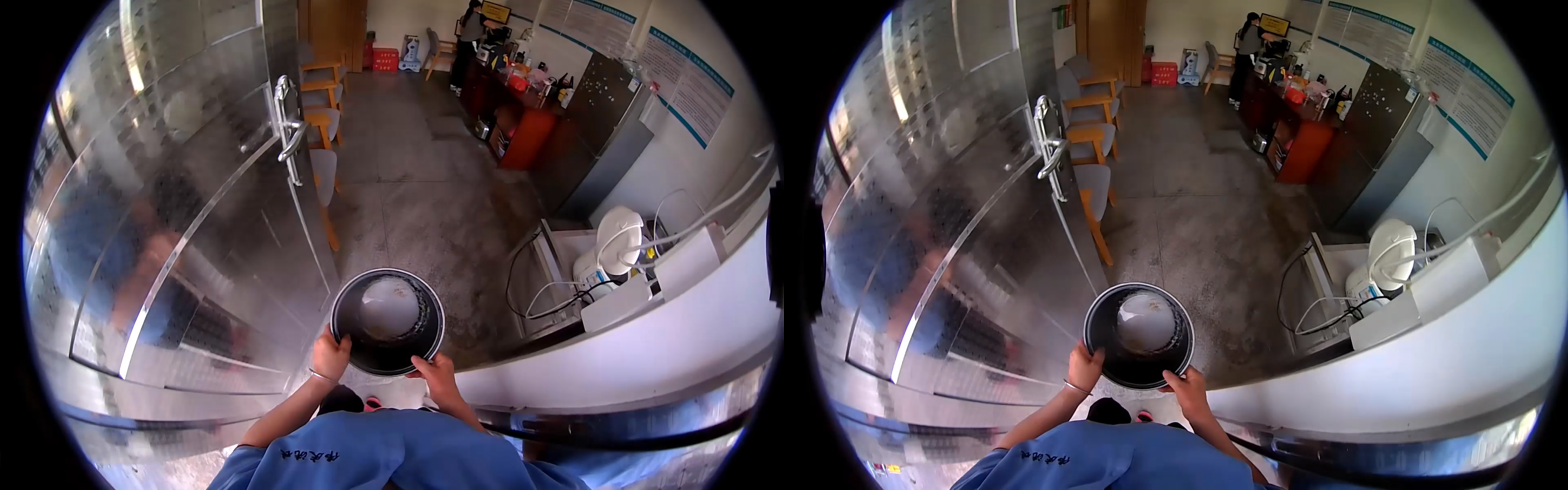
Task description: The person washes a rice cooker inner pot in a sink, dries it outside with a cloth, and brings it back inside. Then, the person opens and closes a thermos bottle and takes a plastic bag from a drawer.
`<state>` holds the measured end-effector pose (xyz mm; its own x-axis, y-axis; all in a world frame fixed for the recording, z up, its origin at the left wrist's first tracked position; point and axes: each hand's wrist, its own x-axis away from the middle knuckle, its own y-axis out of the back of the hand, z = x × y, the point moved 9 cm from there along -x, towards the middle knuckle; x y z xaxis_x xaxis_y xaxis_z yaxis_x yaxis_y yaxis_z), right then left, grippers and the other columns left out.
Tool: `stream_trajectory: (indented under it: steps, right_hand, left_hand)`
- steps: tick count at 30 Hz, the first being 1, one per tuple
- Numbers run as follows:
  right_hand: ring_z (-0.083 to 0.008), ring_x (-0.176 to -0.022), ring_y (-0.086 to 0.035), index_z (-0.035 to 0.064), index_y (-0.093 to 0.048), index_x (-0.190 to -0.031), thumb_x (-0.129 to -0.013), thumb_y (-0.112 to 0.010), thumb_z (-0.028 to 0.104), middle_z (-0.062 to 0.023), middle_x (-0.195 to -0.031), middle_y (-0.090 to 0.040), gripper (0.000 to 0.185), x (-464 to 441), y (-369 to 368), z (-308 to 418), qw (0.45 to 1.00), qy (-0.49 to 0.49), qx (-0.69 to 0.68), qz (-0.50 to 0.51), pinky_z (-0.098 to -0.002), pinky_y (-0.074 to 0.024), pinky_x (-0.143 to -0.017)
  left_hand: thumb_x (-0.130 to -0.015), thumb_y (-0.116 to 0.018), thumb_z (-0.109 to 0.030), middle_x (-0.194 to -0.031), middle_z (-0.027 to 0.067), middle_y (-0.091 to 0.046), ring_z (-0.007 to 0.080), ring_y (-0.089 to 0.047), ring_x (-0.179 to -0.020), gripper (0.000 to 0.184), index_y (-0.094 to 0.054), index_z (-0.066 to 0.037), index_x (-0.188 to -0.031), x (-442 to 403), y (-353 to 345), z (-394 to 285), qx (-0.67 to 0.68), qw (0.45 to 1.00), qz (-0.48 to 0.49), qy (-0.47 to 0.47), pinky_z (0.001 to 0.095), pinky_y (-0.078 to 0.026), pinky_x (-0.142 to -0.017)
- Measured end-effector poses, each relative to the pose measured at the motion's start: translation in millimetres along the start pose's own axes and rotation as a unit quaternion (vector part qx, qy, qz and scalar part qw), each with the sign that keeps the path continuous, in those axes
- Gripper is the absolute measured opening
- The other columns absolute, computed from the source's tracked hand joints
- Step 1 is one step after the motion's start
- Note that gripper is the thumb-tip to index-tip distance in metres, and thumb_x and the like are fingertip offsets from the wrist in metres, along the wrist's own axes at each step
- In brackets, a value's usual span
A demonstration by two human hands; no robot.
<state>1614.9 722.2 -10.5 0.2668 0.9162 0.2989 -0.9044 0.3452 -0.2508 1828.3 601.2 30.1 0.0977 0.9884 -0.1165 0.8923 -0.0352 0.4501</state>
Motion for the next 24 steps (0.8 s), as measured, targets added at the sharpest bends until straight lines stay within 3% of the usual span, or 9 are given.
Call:
stream_trajectory:
  steps: [4, 6, 9, 11, 14, 16, 19, 22, 24]
  right_hand:
    - [-0.0188, -0.068, -0.062, -0.0030, -0.058, -0.097, -0.079, -0.054, 0.003, -0.0106, -0.085, -0.063, 0.020, -45.6, 47.4, 28.1, 0.987, 0.042, -0.055, -0.148, -0.0306, -0.0556, -0.057]
    - [-0.0183, -0.066, -0.062, -0.0037, -0.059, -0.094, -0.078, -0.054, 0.004, -0.0107, -0.082, -0.063, 0.018, -71.8, 73.5, 30.8, 0.972, 0.048, -0.106, -0.204, -0.0305, -0.0557, -0.056]
    - [-0.0211, -0.065, -0.063, -0.0062, -0.058, -0.094, -0.077, -0.053, 0.001, -0.0135, -0.082, -0.063, 0.019, -110.3, 102.1, 43.5, 0.954, 0.049, -0.153, -0.252, -0.0291, -0.0550, -0.053]
    - [-0.0212, -0.064, -0.063, -0.0068, -0.057, -0.094, -0.077, -0.052, 0.001, -0.0138, -0.081, -0.063, 0.019, -133.5, 118.1, 60.9, 0.936, 0.048, -0.155, -0.311, -0.0290, -0.0549, -0.053]
    - [-0.0214, -0.063, -0.062, -0.0070, -0.056, -0.093, -0.078, -0.052, 0.003, -0.0137, -0.081, -0.063, 0.019, -168.7, 134.2, 86.8, 0.915, 0.031, -0.175, -0.363, -0.0295, -0.0549, -0.053]
    - [-0.0198, -0.064, -0.062, -0.0030, -0.057, -0.094, -0.079, -0.053, 0.004, -0.0112, -0.079, -0.062, 0.017, -195.2, 144.8, 104.7, 0.899, 0.053, -0.203, -0.384, -0.0287, -0.0544, -0.054]
    - [-0.0200, -0.066, -0.062, -0.0026, -0.057, -0.094, -0.079, -0.053, 0.004, -0.0109, -0.080, -0.063, 0.016, -220.3, 156.5, 123.7, 0.888, 0.077, -0.211, -0.402, -0.0302, -0.0546, -0.057]
    - [-0.0200, -0.067, -0.062, -0.0026, -0.057, -0.093, -0.079, -0.053, 0.004, -0.0107, -0.081, -0.063, 0.016, -251.7, 186.9, 137.2, 0.877, 0.060, -0.220, -0.424, -0.0315, -0.0547, -0.059]
    - [-0.0211, -0.069, -0.063, -0.0042, -0.057, -0.093, -0.078, -0.054, 0.005, -0.0121, -0.083, -0.063, 0.018, -270.3, 213.9, 147.2, 0.875, 0.069, -0.212, -0.431, -0.0309, -0.0548, -0.057]
  left_hand:
    - [-0.078, -0.060, -0.023, -0.072, 0.0248, -0.059, 0.0410, -0.059, -0.071, 0.032, -0.052, 0.002, -0.095, -73.5, -56.5, -34.5, -0.041, 0.992, 0.101, -0.065, 0.0429, -0.046, -0.061]
    - [-0.083, -0.055, -0.026, -0.073, 0.0212, -0.060, 0.0370, -0.061, -0.069, 0.032, -0.054, 0.000, -0.101, -110.0, -104.8, -35.9, 0.063, 0.958, 0.277, -0.032, 0.0392, -0.047, -0.060]
    - [-0.085, -0.052, -0.027, -0.075, 0.0190, -0.062, 0.0366, -0.061, -0.068, 0.030, -0.055, -0.002, -0.101, -192.6, -143.5, -37.6, 0.078, 0.947, 0.276, -0.144, 0.0393, -0.048, -0.060]
    - [-0.085, -0.051, -0.028, -0.081, 0.0185, -0.062, 0.0366, -0.060, -0.074, 0.030, -0.057, -0.004, -0.100, -261.7, -167.7, -30.4, -0.179, 0.911, 0.237, -0.286, 0.0414, -0.049, -0.064]
    - [-0.081, -0.054, -0.032, -0.089, 0.0172, -0.062, 0.0367, -0.059, -0.080, 0.031, -0.059, -0.007, -0.097, -388.2, -199.7, 35.1, -0.299, 0.897, 0.220, -0.239, 0.0456, -0.047, -0.070]
    - [-0.081, -0.051, -0.034, -0.096, 0.0181, -0.061, 0.0335, -0.058, -0.092, 0.034, -0.060, -0.007, -0.099, -451.7, -217.1, 86.8, -0.474, 0.801, 0.309, -0.194, 0.0433, -0.045, -0.079]
    - [-0.081, -0.054, -0.033, -0.110, 0.0071, -0.059, 0.0274, -0.057, -0.101, 0.030, -0.065, -0.012, -0.099, -500.0, -185.4, 125.9, -0.635, 0.726, 0.247, -0.095, 0.0419, -0.044, -0.083]
    - [-0.079, -0.057, -0.032, -0.126, 0.0012, -0.051, 0.0201, -0.050, -0.115, 0.036, -0.061, -0.018, -0.112, -507.6, -162.9, 134.8, -0.764, 0.521, 0.372, 0.077, 0.0383, -0.041, -0.092]
    - [-0.079, -0.057, -0.030, -0.128, -0.0007, -0.050, 0.0166, -0.047, -0.117, 0.038, -0.058, -0.021, -0.117, -526.8, -167.7, 255.3, -0.764, 0.325, 0.551, 0.085, 0.0379, -0.042, -0.092]
